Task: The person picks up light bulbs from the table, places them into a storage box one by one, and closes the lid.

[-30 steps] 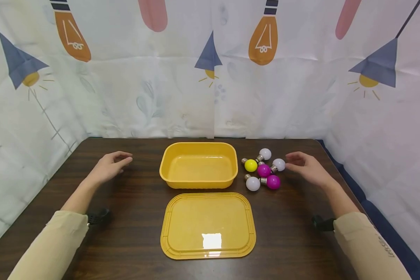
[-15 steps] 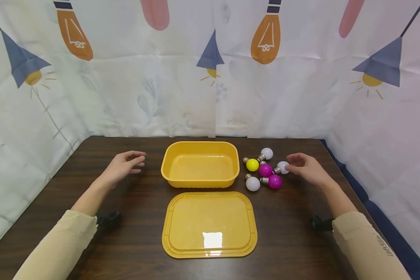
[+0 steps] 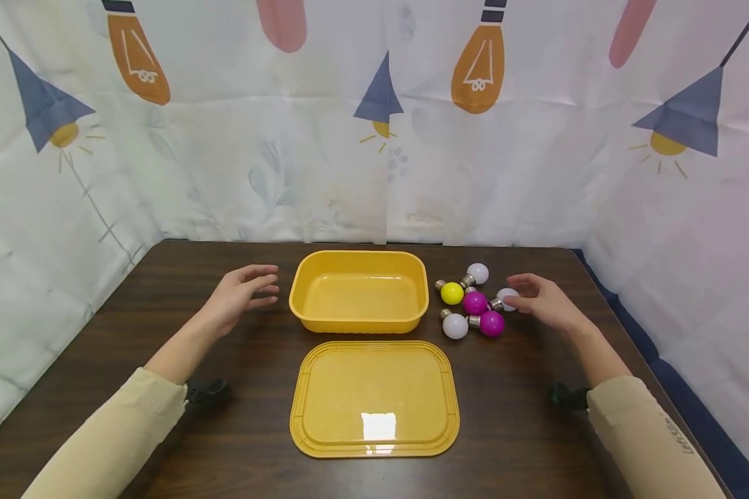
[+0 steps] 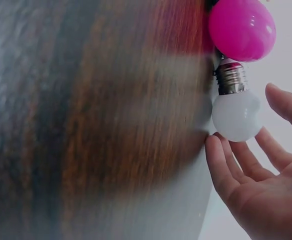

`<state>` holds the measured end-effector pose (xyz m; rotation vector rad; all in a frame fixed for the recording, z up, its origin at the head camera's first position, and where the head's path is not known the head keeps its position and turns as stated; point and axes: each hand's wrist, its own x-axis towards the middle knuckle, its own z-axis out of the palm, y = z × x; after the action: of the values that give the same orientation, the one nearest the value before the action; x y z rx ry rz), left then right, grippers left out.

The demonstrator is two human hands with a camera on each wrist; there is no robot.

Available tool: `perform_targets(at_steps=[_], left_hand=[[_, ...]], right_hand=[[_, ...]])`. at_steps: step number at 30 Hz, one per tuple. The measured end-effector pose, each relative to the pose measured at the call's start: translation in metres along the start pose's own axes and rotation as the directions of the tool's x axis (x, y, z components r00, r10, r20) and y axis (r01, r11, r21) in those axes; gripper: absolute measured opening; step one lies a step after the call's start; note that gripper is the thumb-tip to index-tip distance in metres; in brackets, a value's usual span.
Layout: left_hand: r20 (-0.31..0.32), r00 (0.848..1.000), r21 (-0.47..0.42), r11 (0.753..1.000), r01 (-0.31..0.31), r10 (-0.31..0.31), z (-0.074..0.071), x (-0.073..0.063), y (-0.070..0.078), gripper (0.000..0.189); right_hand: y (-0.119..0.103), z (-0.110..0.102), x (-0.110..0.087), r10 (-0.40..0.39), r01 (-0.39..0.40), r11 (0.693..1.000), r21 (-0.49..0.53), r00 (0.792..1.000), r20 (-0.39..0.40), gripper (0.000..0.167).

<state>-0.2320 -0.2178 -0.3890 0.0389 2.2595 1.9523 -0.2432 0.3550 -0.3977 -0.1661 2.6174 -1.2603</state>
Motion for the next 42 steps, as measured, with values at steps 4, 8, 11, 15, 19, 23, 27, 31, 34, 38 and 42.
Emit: perform_targets(at_steps=[4,8,11,15,19,23,27,31,34,38,42], left_hand=[[0.031,1.0,-0.05,0.999,0.004,-0.003,0.006,0.002,0.001,0.052],[0.052,0.998,-0.075,0.997,0.028,-0.024,0.012,0.003,0.002,0.053],[0.049,0.998,-0.085,0.995,0.053,-0.049,0.014,0.004,0.002,0.053],[0.056,0.997,-0.093,0.993,0.066,-0.061,0.016,0.004,0.003,0.054],[0.078,0.996,-0.094,0.994,0.061,-0.054,0.017,0.004,0.002,0.057],[0.086,0.995,-0.088,0.995,0.056,-0.049,0.017,0.006,0.002,0.059],[0.088,0.995,-0.08,0.995,0.057,-0.05,0.018,0.006,0.0,0.059],[0.087,0.995,-0.065,0.997,0.051,-0.045,0.017,0.006,0.0,0.058],[0.085,0.996,-0.065,0.997,0.046,-0.04,0.016,0.005,0.0,0.057],[0.109,0.993,-0.075,0.996,0.048,-0.04,0.016,0.006,-0.002,0.057],[0.135,0.99,-0.078,0.995,0.056,-0.045,0.018,0.007,-0.005,0.056]], right_hand=[[0.0,0.001,0.0,0.01,-0.01,1.0,-0.006,1.0,0.008,0.07],[-0.001,0.002,0.0,0.03,-0.03,0.999,-0.016,0.999,0.013,0.07],[-0.002,0.003,0.001,0.04,-0.04,0.999,-0.024,0.999,0.018,0.07],[-0.001,0.003,0.0,0.031,-0.03,0.999,-0.035,0.999,0.019,0.068],[-0.001,0.003,0.0,0.024,-0.024,0.999,-0.042,1.0,0.018,0.065],[0.0,0.003,0.001,0.019,-0.018,0.999,-0.049,1.0,0.017,0.065],[0.001,0.003,0.001,0.012,-0.011,0.998,-0.057,1.0,0.015,0.066],[-0.001,0.004,0.003,0.004,-0.003,0.998,-0.059,1.0,0.016,0.066],[-0.001,0.005,0.004,0.002,-0.001,0.998,-0.056,1.0,0.015,0.067],[0.0,0.004,0.002,-0.013,0.013,0.998,-0.062,1.0,0.012,0.067],[0.001,0.004,0.0,-0.035,0.035,0.996,-0.081,0.999,0.009,0.067]])
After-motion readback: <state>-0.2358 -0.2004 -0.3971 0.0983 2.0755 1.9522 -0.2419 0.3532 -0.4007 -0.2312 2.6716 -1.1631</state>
